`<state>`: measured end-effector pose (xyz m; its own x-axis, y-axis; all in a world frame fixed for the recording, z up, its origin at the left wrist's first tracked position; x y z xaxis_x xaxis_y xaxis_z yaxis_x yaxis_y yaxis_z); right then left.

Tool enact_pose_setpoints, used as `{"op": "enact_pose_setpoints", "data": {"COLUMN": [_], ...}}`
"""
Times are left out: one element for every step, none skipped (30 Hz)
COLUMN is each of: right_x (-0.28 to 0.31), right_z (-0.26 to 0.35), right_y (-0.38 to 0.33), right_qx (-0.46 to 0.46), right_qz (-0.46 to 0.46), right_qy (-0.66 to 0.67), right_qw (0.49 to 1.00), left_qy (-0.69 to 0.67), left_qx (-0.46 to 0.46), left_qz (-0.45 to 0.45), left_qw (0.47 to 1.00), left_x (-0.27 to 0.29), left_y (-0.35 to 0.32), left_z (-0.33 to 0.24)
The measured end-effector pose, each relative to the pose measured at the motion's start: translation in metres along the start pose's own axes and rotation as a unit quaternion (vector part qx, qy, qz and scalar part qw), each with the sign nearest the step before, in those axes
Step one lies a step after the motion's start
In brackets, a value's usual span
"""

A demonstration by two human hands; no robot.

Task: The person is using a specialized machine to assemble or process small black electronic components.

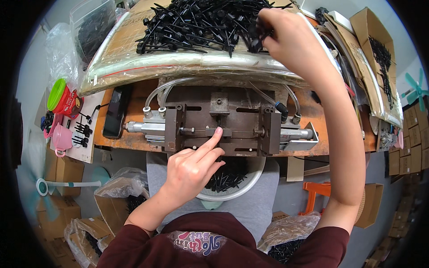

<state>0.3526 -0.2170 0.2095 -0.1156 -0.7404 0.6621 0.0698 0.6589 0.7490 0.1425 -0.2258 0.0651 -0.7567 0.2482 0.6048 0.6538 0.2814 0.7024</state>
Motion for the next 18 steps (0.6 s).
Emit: {"op": "enact_pose_setpoints", "data": {"right_x": [0.003, 0.005, 0.007, 0.007, 0.010, 0.013, 0.016, 0.017, 0.018, 0.016, 0.015, 0.014, 0.012, 0.015, 0.021, 0.033, 0.038, 0.039], "right_z": [-0.010, -0.017, -0.026, -0.043, -0.048, -0.046, -0.044, -0.041, -0.037, -0.030, -0.022, -0.013, 0.000, 0.020, 0.037, 0.063, 0.091, 0.110], "right_y": [-0.003, -0.005, -0.010, -0.013, -0.019, -0.023, -0.028, -0.031, -0.036, -0.042, -0.049, -0.057, -0.064, -0.073, -0.081, -0.078, -0.083, -0.093], "right_qx": [-0.109, -0.193, -0.276, -0.302, -0.324, -0.345, -0.364, -0.358, -0.362, -0.367, -0.372, -0.385, -0.383, -0.367, -0.348, -0.204, -0.053, 0.013], "right_qz": [0.009, 0.005, 0.000, -0.017, -0.043, -0.066, -0.090, -0.099, -0.108, -0.114, -0.121, -0.128, -0.114, -0.120, -0.126, -0.119, -0.109, -0.125], "right_qy": [0.075, 0.137, 0.193, 0.282, 0.327, 0.373, 0.417, 0.442, 0.453, 0.466, 0.479, 0.485, 0.477, 0.432, 0.385, 0.304, 0.213, 0.200], "right_qw": [0.991, 0.972, 0.942, 0.910, 0.887, 0.859, 0.828, 0.817, 0.808, 0.797, 0.785, 0.775, 0.783, 0.815, 0.845, 0.923, 0.969, 0.972], "left_qy": [0.001, 0.003, 0.001, -0.002, -0.005, -0.004, -0.014, -0.024, -0.035, -0.084, -0.132, -0.180, -0.196, -0.210, -0.225, -0.252, -0.293, -0.321], "left_qx": [0.000, 0.000, -0.003, -0.003, -0.004, -0.003, -0.003, -0.004, -0.006, 0.017, 0.040, 0.063, 0.087, 0.110, 0.131, 0.144, 0.171, 0.188], "left_qz": [-0.002, -0.004, -0.007, -0.007, -0.007, -0.007, -0.002, 0.003, 0.009, 0.023, 0.036, 0.050, 0.021, -0.008, -0.038, -0.065, -0.080, -0.090], "left_qw": [1.000, 1.000, 1.000, 1.000, 1.000, 1.000, 1.000, 1.000, 0.999, 0.996, 0.990, 0.980, 0.977, 0.971, 0.965, 0.955, 0.937, 0.924], "left_x": [0.001, 0.001, 0.001, 0.000, 0.000, 0.001, 0.002, 0.004, 0.007, 0.009, 0.013, 0.018, 0.028, 0.039, 0.047, 0.054, 0.055, 0.054], "left_y": [0.000, -0.001, 0.000, 0.000, 0.000, 0.000, -0.001, -0.001, -0.001, -0.002, -0.003, -0.003, 0.003, 0.011, 0.017, 0.018, 0.019, 0.019], "left_z": [0.001, 0.001, 0.000, -0.001, -0.001, 0.000, -0.001, -0.002, -0.004, -0.003, -0.002, -0.004, -0.003, -0.001, 0.001, 0.005, 0.009, 0.011]}}
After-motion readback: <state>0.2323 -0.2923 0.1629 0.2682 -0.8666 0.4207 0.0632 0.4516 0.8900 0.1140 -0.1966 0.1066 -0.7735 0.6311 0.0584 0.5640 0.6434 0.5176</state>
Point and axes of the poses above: each hand's wrist, its own y-axis towards the middle knuckle, its own x-axis out of the back of the hand, z = x × y, the point moved 9 cm from there along y, towards the middle knuckle, and after that the axes turned 14 degrees about -z, right-handed, at the moved point
